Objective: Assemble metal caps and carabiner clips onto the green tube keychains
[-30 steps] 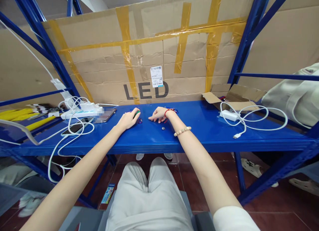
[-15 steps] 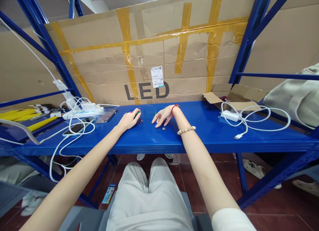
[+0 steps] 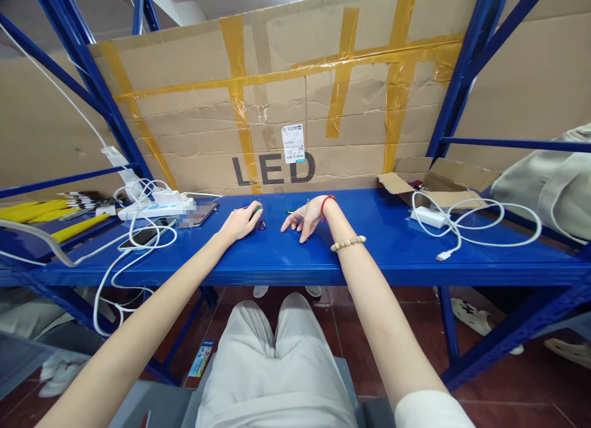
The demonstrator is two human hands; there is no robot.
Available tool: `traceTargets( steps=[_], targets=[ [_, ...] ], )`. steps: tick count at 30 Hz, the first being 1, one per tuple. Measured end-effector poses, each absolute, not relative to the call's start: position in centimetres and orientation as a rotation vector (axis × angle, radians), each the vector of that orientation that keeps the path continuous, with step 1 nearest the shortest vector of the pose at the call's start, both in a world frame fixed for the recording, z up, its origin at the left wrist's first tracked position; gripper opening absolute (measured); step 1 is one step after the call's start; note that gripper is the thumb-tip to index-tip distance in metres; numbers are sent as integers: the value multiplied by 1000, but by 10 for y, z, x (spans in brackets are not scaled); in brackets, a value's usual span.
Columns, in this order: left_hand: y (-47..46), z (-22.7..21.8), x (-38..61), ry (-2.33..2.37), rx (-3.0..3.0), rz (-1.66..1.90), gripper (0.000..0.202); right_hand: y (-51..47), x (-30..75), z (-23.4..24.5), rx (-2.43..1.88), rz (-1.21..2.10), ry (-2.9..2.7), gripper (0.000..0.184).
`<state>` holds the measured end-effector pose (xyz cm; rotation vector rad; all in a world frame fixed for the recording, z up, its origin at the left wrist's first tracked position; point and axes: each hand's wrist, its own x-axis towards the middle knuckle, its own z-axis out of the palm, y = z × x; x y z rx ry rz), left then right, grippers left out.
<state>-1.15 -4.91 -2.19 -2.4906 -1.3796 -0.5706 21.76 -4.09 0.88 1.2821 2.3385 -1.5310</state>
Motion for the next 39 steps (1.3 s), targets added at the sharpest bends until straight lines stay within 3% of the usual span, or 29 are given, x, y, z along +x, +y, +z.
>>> traceTargets(
  steps=[11, 25, 33, 39],
  targets=[
    [-49, -22, -13, -1383, -2492, -579, 29, -43, 208, 3, 1351, -1687, 2351, 81],
    [-48, -22, -12, -1406, -2476, -578, 29, -32, 201, -5, 1512, -1693, 2660, 59],
    [-49, -22, -12, -1412, -2464, -569, 29, -30, 202, -8, 1462, -1693, 2697, 72],
    [-49, -22, -12, -1414, -2462, -562, 28, -28, 202, -10, 1456, -1711, 2703, 68]
  ],
)
